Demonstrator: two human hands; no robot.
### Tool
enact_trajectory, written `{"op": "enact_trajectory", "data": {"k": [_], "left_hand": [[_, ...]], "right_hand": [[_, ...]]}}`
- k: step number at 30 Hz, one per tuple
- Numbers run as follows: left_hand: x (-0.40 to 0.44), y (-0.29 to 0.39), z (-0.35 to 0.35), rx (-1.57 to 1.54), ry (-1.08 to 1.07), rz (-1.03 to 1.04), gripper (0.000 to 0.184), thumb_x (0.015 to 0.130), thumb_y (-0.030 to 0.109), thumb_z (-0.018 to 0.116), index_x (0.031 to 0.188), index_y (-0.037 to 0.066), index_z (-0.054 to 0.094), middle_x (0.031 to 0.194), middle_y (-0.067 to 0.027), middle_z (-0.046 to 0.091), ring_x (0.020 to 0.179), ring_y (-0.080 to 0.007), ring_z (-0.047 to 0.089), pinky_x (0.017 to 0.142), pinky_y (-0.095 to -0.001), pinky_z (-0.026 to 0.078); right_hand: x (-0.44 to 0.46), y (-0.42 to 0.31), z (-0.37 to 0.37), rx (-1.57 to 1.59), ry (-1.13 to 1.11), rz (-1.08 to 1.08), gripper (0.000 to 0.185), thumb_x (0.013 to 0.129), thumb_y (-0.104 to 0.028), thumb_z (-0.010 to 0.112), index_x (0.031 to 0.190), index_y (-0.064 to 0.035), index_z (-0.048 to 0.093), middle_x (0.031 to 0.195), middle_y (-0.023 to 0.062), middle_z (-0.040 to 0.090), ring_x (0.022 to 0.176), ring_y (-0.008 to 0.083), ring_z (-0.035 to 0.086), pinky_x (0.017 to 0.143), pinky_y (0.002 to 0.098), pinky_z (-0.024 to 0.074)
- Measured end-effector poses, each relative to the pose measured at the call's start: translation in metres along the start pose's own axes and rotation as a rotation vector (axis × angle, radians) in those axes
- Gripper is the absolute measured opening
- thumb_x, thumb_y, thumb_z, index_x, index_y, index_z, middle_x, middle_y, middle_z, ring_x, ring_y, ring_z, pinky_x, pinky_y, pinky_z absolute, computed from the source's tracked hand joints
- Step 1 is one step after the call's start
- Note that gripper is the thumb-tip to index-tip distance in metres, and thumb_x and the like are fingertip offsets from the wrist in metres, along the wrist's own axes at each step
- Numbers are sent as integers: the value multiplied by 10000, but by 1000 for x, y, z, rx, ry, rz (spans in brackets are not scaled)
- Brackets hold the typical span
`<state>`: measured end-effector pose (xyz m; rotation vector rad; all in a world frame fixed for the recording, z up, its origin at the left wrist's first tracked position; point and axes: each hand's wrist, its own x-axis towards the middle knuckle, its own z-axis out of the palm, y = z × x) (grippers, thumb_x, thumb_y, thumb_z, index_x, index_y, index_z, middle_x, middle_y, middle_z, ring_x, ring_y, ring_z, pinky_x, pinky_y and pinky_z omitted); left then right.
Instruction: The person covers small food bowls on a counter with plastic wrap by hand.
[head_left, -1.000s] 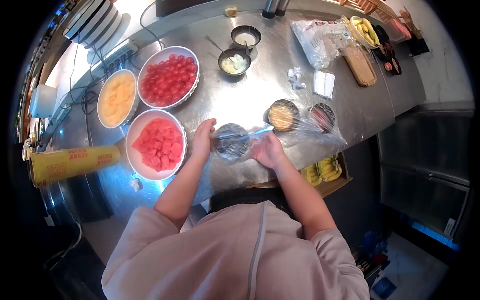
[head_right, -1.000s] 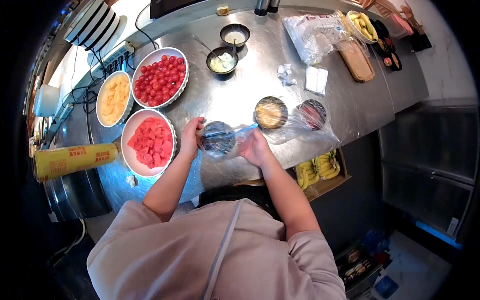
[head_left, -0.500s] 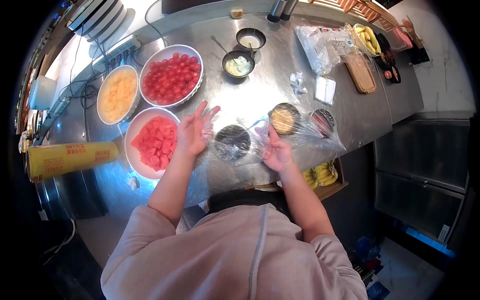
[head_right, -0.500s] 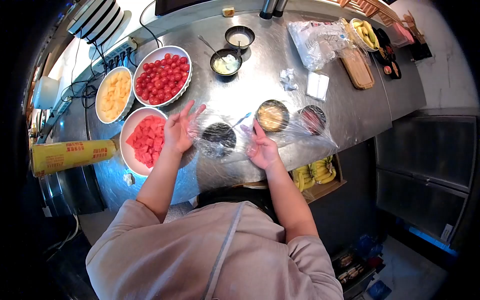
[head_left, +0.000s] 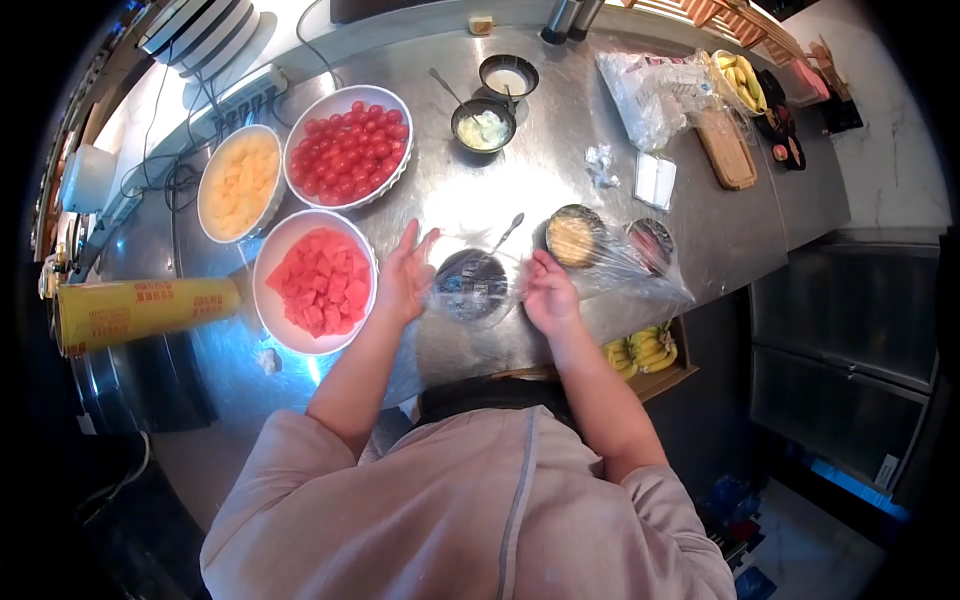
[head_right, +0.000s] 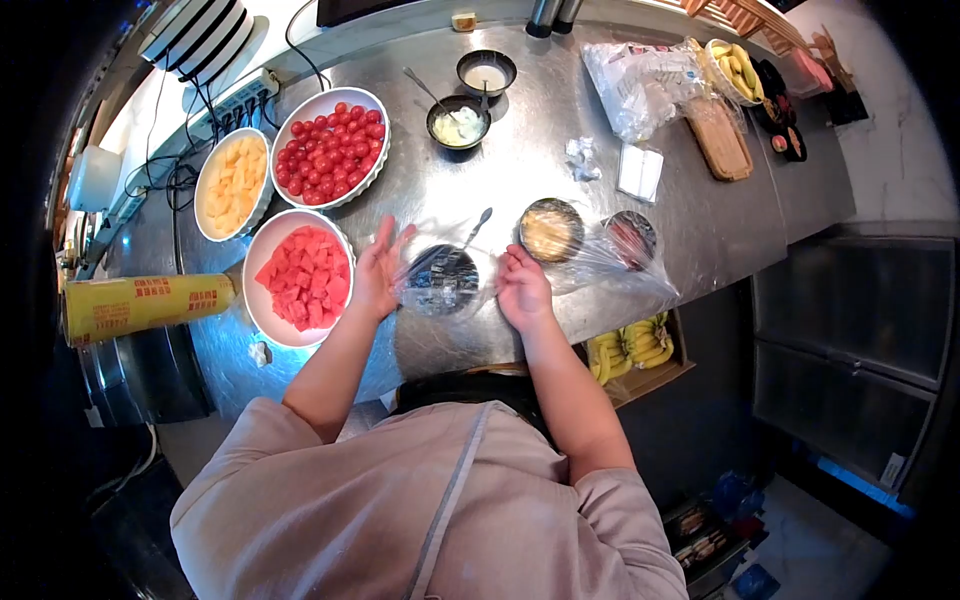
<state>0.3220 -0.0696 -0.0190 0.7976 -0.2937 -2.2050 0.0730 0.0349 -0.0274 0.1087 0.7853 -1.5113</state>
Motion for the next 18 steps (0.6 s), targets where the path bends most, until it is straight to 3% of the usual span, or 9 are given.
{"op": "enact_trajectory", "data": {"k": [4, 7, 9, 13, 14, 16, 18], "left_hand": [[-16, -5, 22, 2, 55, -57, 642, 966, 367, 465, 1545, 242, 218, 1530, -97, 346, 539, -92, 411, 423, -227, 331], [-26, -8, 36, -115, 354, -121, 640, 966, 364, 470, 1539, 198, 241, 1502, -122, 382, 531, -86, 417, 415, -228, 338], [-25, -16, -8, 96, 23, -160, 624, 958, 356, 475, 1523, 171, 285, 1414, -119, 466, 527, -76, 410, 426, -218, 335], [-19, -16, -27, 271, 10, -153, 531, 951, 298, 479, 1451, 138, 396, 1273, -79, 546, 532, -63, 403, 438, -210, 323], [-17, -15, -32, 295, -33, -163, 460, 947, 245, 499, 1382, 109, 436, 1236, -79, 571, 676, -83, 497, 554, -224, 404], [-20, -12, -28, 319, -73, -172, 390, 943, 192, 520, 1314, 80, 475, 1199, -78, 596, 820, -104, 590, 669, -238, 485], [-29, -10, -22, 433, -21, -185, 304, 901, 110, 536, 1201, 82, 498, 1053, -24, 597, 706, -52, 510, 586, -189, 403]], "right_hand": [[-2, 0, 0, -66, -5, 13, 322, 725, 77, 496, 1006, -63, 566, 939, 46, 596, 763, 162, 543, 640, 287, 442], [-8, -5, 2, -193, -35, 121, 348, 697, 66, 502, 993, -100, 579, 921, 21, 598, 741, 163, 534, 649, 291, 439], [-10, -9, 3, -248, -35, 198, 352, 697, 65, 499, 995, -103, 579, 905, 13, 583, 730, 157, 519, 642, 287, 430], [-8, -20, 5, -453, -124, 361, 363, 683, 82, 488, 990, -97, 566, 881, 5, 552, 706, 142, 495, 613, 285, 412], [-8, -19, 7, -452, -123, 363, 363, 683, 82, 488, 990, -97, 566, 881, 5, 552, 706, 142, 495, 613, 285, 412], [-12, -15, 24, -718, -65, 318, 321, 718, 90, 494, 981, -88, 544, 876, 14, 541, 702, 134, 502, 586, 280, 408], [-13, -8, 29, -775, -87, 297, 300, 742, 83, 503, 991, -79, 541, 864, 22, 542, 700, 135, 512, 578, 276, 409]]}}
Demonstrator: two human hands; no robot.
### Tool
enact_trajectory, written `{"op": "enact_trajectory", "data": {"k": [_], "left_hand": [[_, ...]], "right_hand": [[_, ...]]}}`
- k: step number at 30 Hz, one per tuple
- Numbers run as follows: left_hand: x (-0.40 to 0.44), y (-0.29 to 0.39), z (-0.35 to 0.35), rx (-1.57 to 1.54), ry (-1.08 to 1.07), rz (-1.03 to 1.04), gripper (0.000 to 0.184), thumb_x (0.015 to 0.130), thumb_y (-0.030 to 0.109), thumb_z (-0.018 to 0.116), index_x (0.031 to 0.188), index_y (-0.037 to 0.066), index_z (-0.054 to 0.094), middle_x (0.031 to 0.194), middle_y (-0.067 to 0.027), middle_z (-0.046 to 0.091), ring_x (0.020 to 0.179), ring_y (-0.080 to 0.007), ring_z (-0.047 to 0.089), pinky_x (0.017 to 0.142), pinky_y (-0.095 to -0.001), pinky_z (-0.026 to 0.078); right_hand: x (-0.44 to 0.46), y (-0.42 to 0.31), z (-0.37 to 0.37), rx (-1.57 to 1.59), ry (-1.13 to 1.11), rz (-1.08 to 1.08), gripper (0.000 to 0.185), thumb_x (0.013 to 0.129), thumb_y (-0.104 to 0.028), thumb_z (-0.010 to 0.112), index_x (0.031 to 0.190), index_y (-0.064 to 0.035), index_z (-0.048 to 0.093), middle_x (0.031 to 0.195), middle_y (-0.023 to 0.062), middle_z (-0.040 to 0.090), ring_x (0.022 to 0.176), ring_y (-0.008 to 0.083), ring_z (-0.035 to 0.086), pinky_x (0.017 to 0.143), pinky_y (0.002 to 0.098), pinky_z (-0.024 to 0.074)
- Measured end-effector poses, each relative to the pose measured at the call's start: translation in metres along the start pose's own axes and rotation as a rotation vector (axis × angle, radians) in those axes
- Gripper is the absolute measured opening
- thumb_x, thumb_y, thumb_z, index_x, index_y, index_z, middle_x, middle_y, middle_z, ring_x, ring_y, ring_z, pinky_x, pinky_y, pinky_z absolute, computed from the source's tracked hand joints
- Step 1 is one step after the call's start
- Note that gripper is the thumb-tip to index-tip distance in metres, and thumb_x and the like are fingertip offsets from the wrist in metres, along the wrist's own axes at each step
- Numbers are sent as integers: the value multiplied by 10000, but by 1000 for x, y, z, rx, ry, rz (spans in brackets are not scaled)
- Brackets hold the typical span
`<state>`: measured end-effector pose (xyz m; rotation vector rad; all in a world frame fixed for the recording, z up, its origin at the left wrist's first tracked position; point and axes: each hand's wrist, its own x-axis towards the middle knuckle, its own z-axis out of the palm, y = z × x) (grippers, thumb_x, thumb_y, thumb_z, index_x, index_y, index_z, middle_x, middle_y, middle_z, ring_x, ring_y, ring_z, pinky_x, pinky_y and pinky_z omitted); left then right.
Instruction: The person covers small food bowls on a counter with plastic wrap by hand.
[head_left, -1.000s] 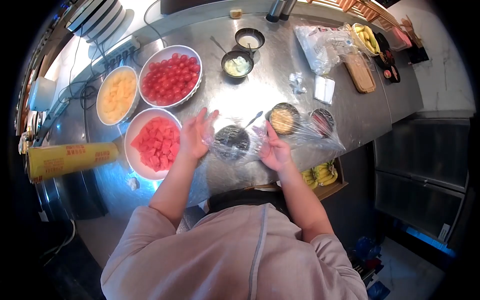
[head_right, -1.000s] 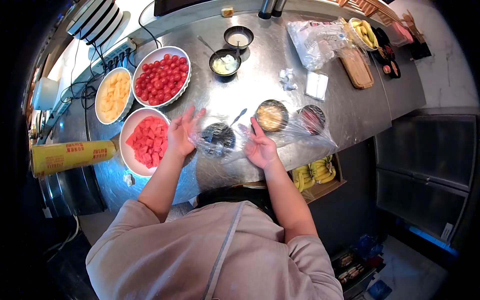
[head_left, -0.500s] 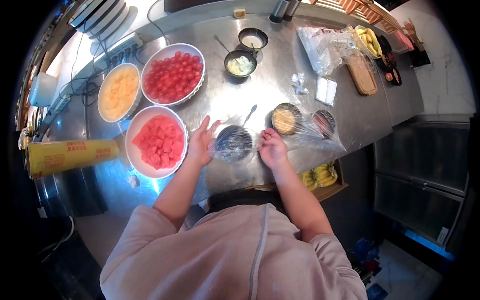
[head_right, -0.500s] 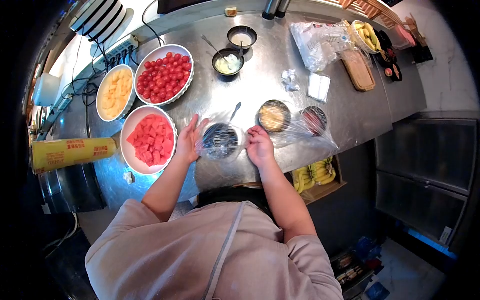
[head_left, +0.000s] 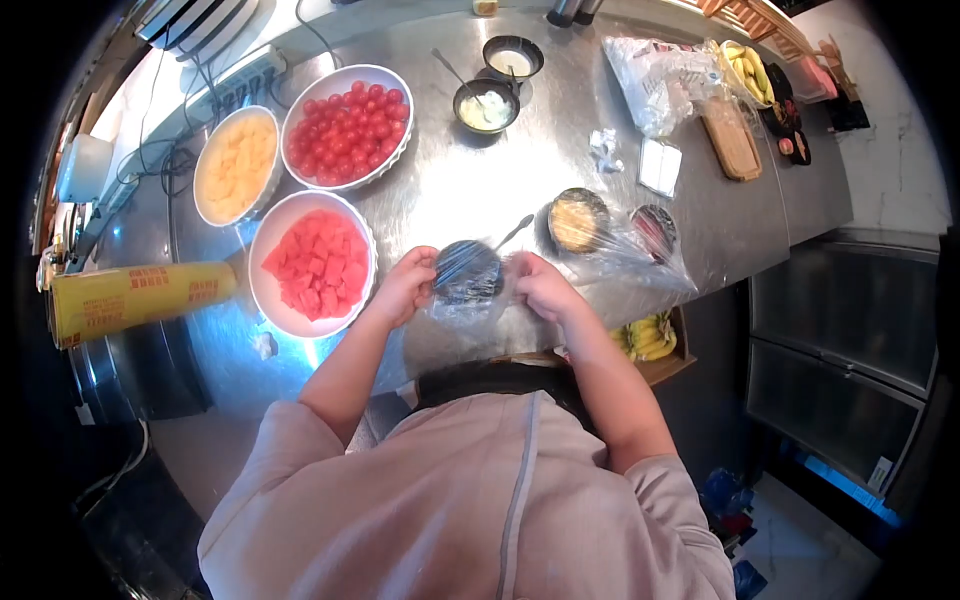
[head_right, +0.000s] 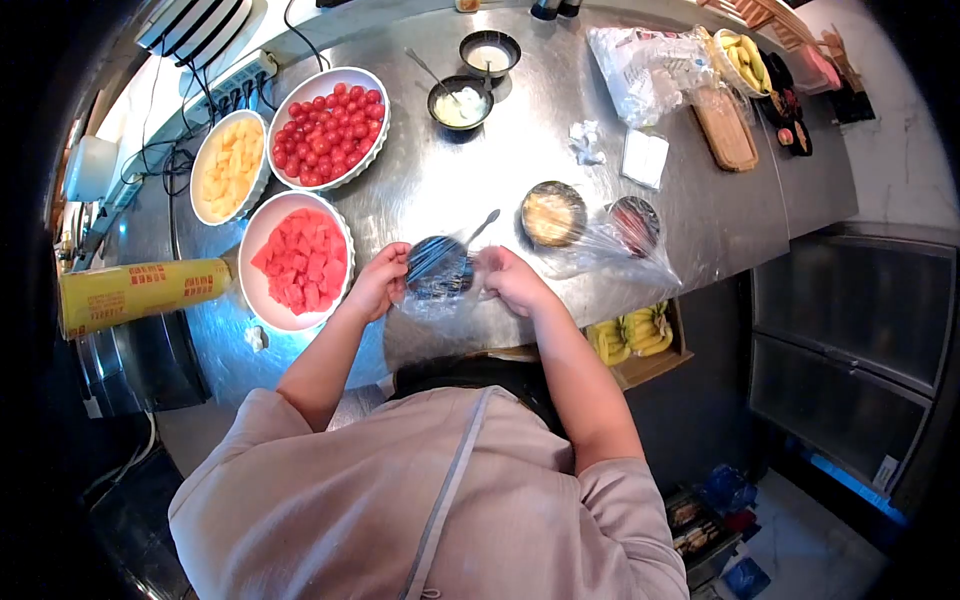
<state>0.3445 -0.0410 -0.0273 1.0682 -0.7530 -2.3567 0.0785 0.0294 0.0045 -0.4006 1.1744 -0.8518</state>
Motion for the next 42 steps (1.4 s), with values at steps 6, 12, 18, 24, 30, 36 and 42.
{"op": "enact_trajectory", "data": {"k": [6, 12, 18, 24, 30, 36, 42], "left_hand": [[-8, -1, 13, -143, 19, 48, 333, 869, 91, 545, 1197, 75, 488, 990, 15, 573, 684, -38, 475, 585, -167, 378], [-11, -6, 8, -7, 1, 65, 380, 880, 93, 538, 1255, 79, 479, 1071, 2, 572, 724, -52, 455, 611, -191, 373], [-14, 4, 9, 70, -9, 84, 362, 901, 110, 538, 1261, 92, 494, 966, 15, 559, 624, -43, 418, 514, -193, 308], [-23, -2, 6, -258, -66, 16, 444, 904, 260, 566, 1303, 97, 458, 945, 21, 570, 596, -42, 438, 472, -184, 293], [-25, -6, 4, -60, -109, 83, 455, 894, 292, 583, 1288, 90, 478, 890, 39, 544, 583, -37, 410, 465, -198, 271], [-43, 0, 6, 14, -161, 39, 645, 854, 395, 624, 1336, 8, 438, 1164, -39, 520, 738, -51, 520, 520, -178, 337], [-44, -20, -15, 104, -152, -69, 594, 850, 297, 658, 1335, 54, 416, 1198, -49, 515, 998, -113, 559, 758, -217, 452]], "right_hand": [[1, -4, 6, -135, -83, 163, 292, 789, 51, 546, 1064, -48, 546, 789, 34, 546, 677, 128, 527, 579, 270, 433], [3, -4, 2, -547, -99, 95, 356, 751, -49, 657, 1094, -9, 572, 816, 51, 597, 693, 133, 565, 626, 266, 467], [0, -9, -4, -882, -245, 141, 406, 716, -134, 732, 1086, 10, 646, 816, 74, 651, 756, 148, 604, 679, 286, 488], [-4, -5, -3, -950, -330, 61, 304, 698, -178, 775, 929, 8, 711, 868, 104, 713, 780, 185, 656, 735, 309, 519], [0, 0, 4, -1001, -324, 15, 383, 653, -147, 813, 975, 5, 672, 837, 94, 703, 773, 181, 665, 713, 317, 533], [-2, -9, 7, -956, -406, 39, 536, 660, -103, 824, 1139, 20, 618, 873, 101, 719, 807, 176, 681, 741, 321, 541], [2, -15, 12, -1092, -526, 68, 806, 601, -188, 863, 1310, -20, 517, 1081, 148, 680, 992, 237, 644, 895, 336, 499]]}}
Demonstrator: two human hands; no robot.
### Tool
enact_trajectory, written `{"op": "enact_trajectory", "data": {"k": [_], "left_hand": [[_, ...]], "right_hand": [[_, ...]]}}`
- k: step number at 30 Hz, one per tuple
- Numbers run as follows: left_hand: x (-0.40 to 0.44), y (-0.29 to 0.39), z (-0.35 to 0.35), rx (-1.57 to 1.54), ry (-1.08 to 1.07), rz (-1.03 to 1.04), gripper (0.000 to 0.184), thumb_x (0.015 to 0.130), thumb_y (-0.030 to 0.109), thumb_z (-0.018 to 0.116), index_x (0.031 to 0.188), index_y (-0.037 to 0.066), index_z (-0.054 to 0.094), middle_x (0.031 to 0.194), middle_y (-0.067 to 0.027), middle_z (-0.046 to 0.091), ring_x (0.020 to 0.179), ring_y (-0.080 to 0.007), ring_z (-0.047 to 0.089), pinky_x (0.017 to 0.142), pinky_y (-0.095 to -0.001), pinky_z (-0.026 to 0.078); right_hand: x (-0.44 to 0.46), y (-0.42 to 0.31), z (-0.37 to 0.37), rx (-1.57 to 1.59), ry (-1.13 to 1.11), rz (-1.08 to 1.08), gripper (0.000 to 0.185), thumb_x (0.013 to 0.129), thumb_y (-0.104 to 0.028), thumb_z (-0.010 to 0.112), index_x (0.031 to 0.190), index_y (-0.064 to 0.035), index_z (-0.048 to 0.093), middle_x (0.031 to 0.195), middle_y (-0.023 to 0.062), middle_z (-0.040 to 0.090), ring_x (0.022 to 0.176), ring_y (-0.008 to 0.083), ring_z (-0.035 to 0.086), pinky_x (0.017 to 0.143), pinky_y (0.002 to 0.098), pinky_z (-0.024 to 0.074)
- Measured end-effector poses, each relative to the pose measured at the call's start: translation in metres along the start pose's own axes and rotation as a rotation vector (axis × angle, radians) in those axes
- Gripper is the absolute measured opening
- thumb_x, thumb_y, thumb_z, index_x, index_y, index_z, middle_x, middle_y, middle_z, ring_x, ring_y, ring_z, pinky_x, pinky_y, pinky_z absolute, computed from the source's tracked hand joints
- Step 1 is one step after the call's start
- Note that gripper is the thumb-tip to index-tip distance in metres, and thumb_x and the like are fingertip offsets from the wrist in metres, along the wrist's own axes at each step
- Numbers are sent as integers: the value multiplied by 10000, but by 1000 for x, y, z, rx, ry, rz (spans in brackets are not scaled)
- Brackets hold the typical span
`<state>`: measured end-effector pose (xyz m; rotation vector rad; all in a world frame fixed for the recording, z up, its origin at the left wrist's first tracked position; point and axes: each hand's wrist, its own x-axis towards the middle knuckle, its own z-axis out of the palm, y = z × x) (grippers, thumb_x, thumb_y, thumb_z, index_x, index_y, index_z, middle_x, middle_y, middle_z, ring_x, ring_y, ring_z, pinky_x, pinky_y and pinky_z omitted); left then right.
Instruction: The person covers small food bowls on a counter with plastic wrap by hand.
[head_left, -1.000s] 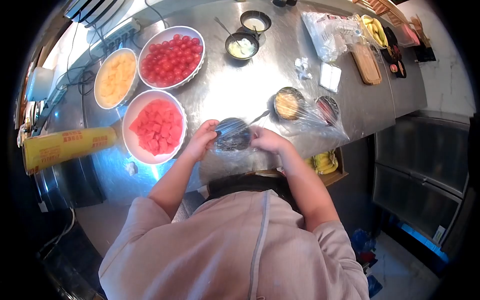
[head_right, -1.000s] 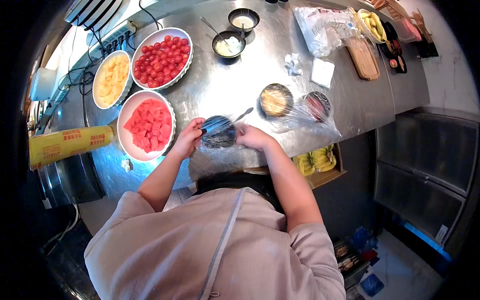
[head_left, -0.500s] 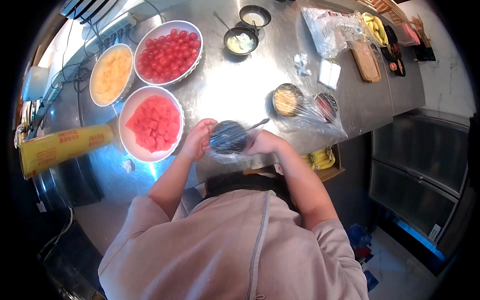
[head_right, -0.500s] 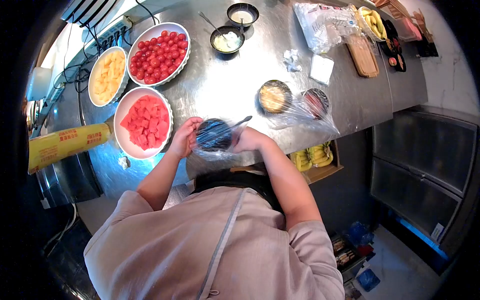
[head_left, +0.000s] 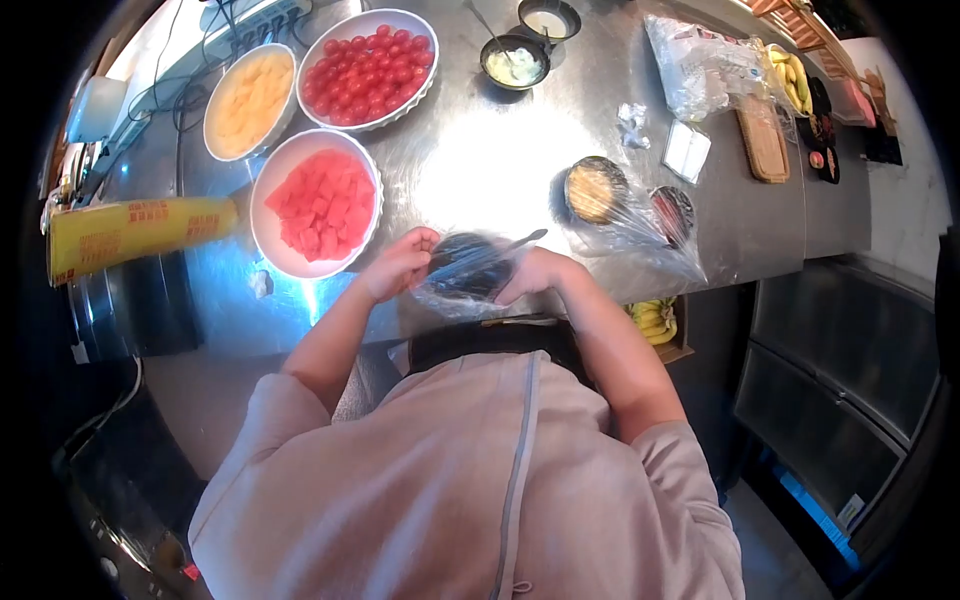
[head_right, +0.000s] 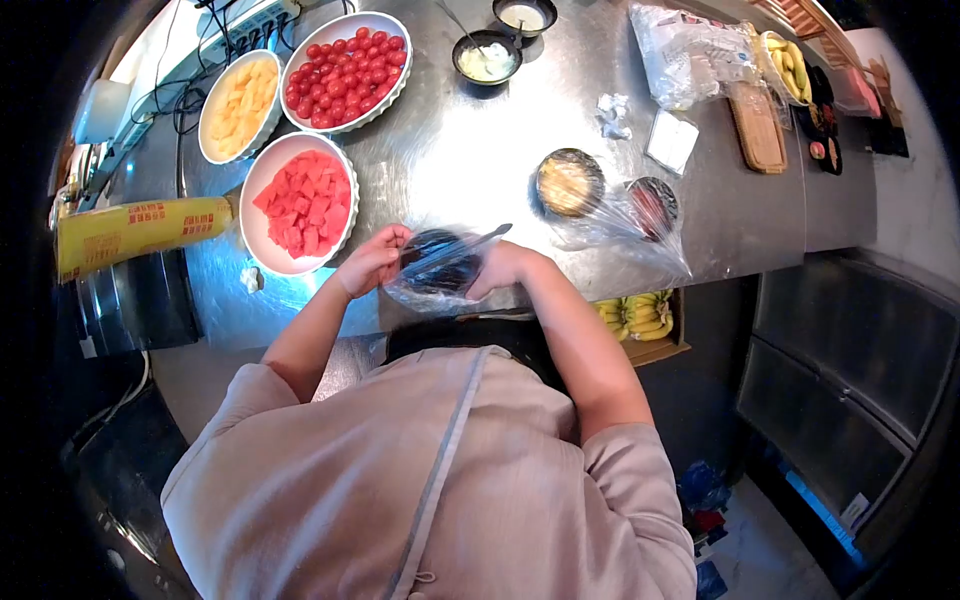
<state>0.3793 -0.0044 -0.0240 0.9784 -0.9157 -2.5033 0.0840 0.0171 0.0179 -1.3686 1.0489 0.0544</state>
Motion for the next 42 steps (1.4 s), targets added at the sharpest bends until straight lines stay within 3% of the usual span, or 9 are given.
{"op": "enact_trajectory", "data": {"k": [10, 18, 22, 28, 30, 32, 36, 38, 42], "left_hand": [[-14, -6, 41, -75, 69, 99, 641, 801, 247, 694, 1347, 59, 415, 1150, -16, 498, 832, -92, 532, 579, -207, 379], [9, -7, 56, -409, 153, 356, 679, 796, 232, 648, 1400, 73, 380, 1320, -36, 450, 885, -163, 567, 735, -326, 480], [9, -13, 49, -271, 151, 314, 593, 831, 119, 593, 1389, 74, 395, 1327, -50, 450, 844, -157, 566, 752, -323, 478], [17, -7, 47, -180, 380, 364, 468, 868, 84, 573, 1328, 80, 488, 1248, -68, 506, 864, -149, 560, 793, -301, 464], [25, -8, 42, -161, 511, 408, 437, 876, 103, 583, 1308, 82, 517, 1207, -67, 533, 894, -144, 557, 811, -295, 460], [26, -16, 30, 331, 799, 388, 403, 879, 124, 606, 1277, 90, 552, 1135, -56, 570, 965, -130, 542, 856, -285, 446], [15, 11, 77, 84, 652, 159, 356, 922, 203, 580, 1264, 107, 562, 1073, -15, 576, 987, -125, 528, 814, -300, 458], [24, 11, 86, -58, 600, 219, 349, 933, 219, 570, 1264, 109, 559, 1089, -11, 571, 996, -129, 526, 799, -310, 462], [38, 22, 86, -322, 559, 296, 329, 952, 240, 553, 1254, 109, 552, 1151, -12, 554, 1036, -152, 521, 805, -347, 476]], "right_hand": [[2, 13, -1, -80, 155, -305, 1274, 556, -257, 898, 1535, -26, 117, 1388, 207, 498, 1286, 290, 490, 1087, 326, 370], [15, 32, -9, 348, 331, -229, 1288, 522, -269, 929, 1505, 18, 147, 1398, 208, 481, 1312, 298, 463, 1105, 351, 361], [2, 6, -21, -86, 364, -206, 1274, 541, -327, 918, 1503, 4, 150, 1384, 195, 503, 1278, 274, 504, 1094, 345, 380], [6, 11, -30, 42, 249, -281, 983, 665, -209, 827, 1452, -13, 272, 1173, 176, 633, 1045, 221, 632, 903, 342, 518], [-11, 12, -28, 184, 423, 59, 859, 693, -162, 794, 1397, 6, 331, 1035, 159, 647, 938, 197, 646, 817, 338, 541], [-21, 22, -15, 205, 693, 34, 551, 707, -148, 757, 1159, -6, 476, 942, 139, 622, 815, 214, 629, 709, 366, 531], [-65, -24, -19, -358, 620, -60, 368, 679, -149, 720, 1004, -23, 602, 1091, 166, 595, 970, 325, 596, 815, 435, 497], [-62, -70, -20, -628, 651, -391, 563, 667, -205, 782, 1179, -82, 583, 1231, 166, 544, 1116, 349, 547, 962, 518, 425], [-1, -59, -13, -1060, 664, -333, 678, 769, -239, 695, 1395, -172, 444, 1374, 188, 438, 1294, 420, 400, 1092, 657, 212]]}}
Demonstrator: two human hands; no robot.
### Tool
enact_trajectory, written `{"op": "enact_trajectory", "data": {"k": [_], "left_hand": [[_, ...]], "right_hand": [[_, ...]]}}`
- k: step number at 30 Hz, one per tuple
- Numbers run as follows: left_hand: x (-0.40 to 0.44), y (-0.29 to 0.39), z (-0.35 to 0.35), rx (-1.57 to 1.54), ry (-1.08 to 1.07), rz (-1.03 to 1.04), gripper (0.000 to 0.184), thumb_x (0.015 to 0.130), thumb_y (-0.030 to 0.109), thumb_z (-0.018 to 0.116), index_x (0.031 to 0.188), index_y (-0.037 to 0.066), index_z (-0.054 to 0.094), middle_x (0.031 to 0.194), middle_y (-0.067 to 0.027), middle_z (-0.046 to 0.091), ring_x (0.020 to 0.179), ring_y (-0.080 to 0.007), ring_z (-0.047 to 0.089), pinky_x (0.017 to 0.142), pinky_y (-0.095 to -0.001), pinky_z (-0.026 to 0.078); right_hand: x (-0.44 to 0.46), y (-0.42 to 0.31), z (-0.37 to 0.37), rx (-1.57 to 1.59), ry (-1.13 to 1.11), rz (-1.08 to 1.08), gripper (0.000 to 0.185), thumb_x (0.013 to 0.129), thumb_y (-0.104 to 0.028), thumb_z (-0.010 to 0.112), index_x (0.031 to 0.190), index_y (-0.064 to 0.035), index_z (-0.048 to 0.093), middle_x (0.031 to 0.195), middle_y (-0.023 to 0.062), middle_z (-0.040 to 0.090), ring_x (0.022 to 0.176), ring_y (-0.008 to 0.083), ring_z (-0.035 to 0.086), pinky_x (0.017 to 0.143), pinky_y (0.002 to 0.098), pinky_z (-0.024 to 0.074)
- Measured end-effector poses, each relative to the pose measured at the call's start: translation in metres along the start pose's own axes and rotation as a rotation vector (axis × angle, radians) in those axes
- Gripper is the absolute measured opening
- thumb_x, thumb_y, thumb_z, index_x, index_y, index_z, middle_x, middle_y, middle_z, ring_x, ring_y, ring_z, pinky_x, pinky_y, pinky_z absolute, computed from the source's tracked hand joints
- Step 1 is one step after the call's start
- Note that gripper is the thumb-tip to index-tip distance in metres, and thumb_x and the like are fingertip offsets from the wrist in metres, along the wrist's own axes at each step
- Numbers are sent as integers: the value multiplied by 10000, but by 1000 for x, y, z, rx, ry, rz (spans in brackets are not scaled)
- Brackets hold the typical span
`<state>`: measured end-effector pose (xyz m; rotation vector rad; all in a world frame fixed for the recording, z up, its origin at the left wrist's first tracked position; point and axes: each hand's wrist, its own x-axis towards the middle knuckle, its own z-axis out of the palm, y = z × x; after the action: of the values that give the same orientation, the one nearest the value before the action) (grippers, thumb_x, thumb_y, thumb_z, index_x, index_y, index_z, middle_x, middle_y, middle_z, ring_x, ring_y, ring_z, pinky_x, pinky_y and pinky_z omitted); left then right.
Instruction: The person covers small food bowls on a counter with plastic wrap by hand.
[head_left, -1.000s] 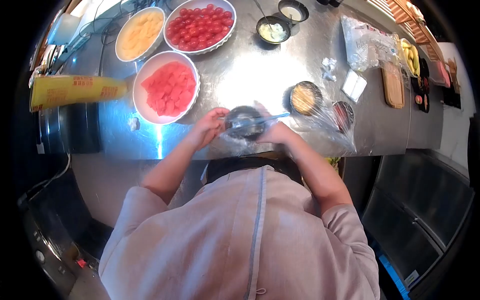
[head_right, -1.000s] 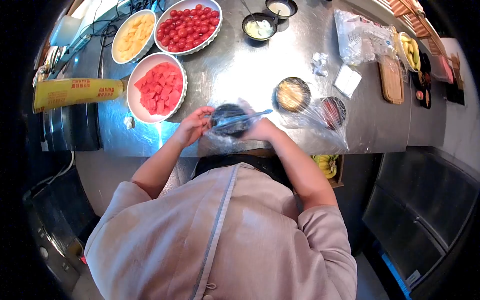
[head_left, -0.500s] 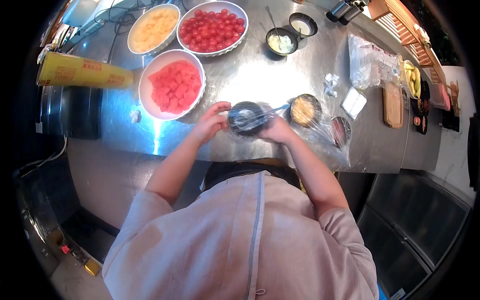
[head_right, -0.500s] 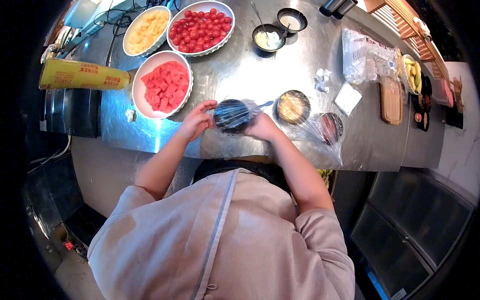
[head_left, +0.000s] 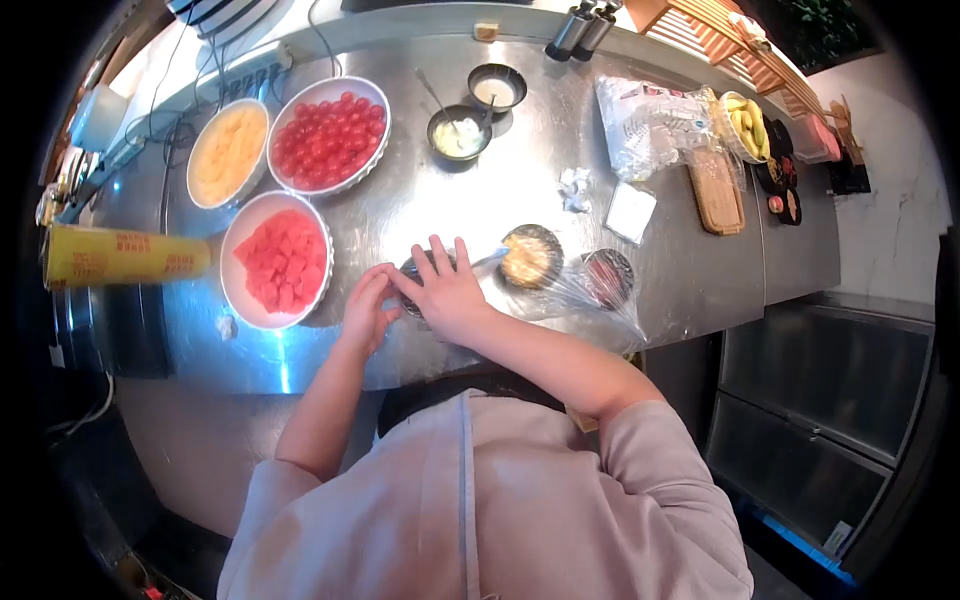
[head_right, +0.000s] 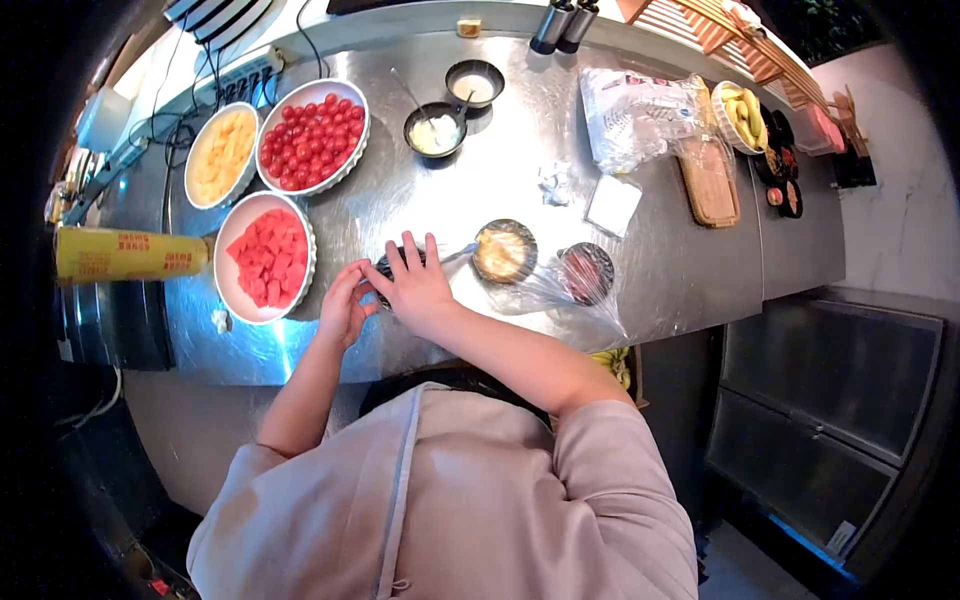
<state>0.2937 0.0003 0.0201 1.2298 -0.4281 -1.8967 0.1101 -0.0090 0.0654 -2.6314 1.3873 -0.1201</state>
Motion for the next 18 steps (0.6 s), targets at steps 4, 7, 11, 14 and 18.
{"op": "enact_trajectory", "data": {"k": [4, 7, 11, 14, 18], "left_hand": [[23, 7, 2, 110, 32, 118, 339, 977, 266, 541, 1273, 102, 522, 1194, -38, 559, 1055, -156, 555, 857, -363, 493], [34, 18, 4, 102, 35, 161, 345, 969, 249, 553, 1265, 76, 522, 1208, -36, 540, 1046, -157, 559, 903, -367, 477], [47, 24, 5, 161, 26, 176, 326, 959, 200, 548, 1251, 56, 527, 1209, -42, 535, 1037, -163, 567, 894, -352, 484], [50, 21, 9, 231, 25, 169, 325, 949, 178, 553, 1248, 51, 532, 1197, -45, 543, 1027, -162, 574, 880, -331, 492], [53, 14, 2, 398, -2, 141, 346, 928, 153, 570, 1256, 50, 536, 1115, -64, 598, 979, -155, 594, 866, -302, 496]], "right_hand": [[30, 20, -18, -15, -346, 63, 545, 876, -252, 579, 1399, -189, 442, 1382, 184, 425, 1288, 419, 406, 1081, 701, 187], [50, 46, -19, -49, -306, 97, 605, 803, -261, 665, 1371, -191, 466, 1349, 170, 443, 1246, 395, 437, 1077, 685, 212], [73, 91, -28, -59, -292, 188, 731, 703, -269, 755, 1368, -180, 464, 1342, 168, 447, 1250, 390, 438, 1078, 645, 258], [84, 126, -45, -86, -403, 257, 850, 643, -319, 810, 1392, -184, 431, 1360, 171, 437, 1260, 402, 430, 1077, 626, 287], [77, 164, -55, -53, -400, 366, 892, 616, -339, 827, 1396, -197, 419, 1360, 155, 434, 1247, 388, 436, 1058, 589, 328]]}}
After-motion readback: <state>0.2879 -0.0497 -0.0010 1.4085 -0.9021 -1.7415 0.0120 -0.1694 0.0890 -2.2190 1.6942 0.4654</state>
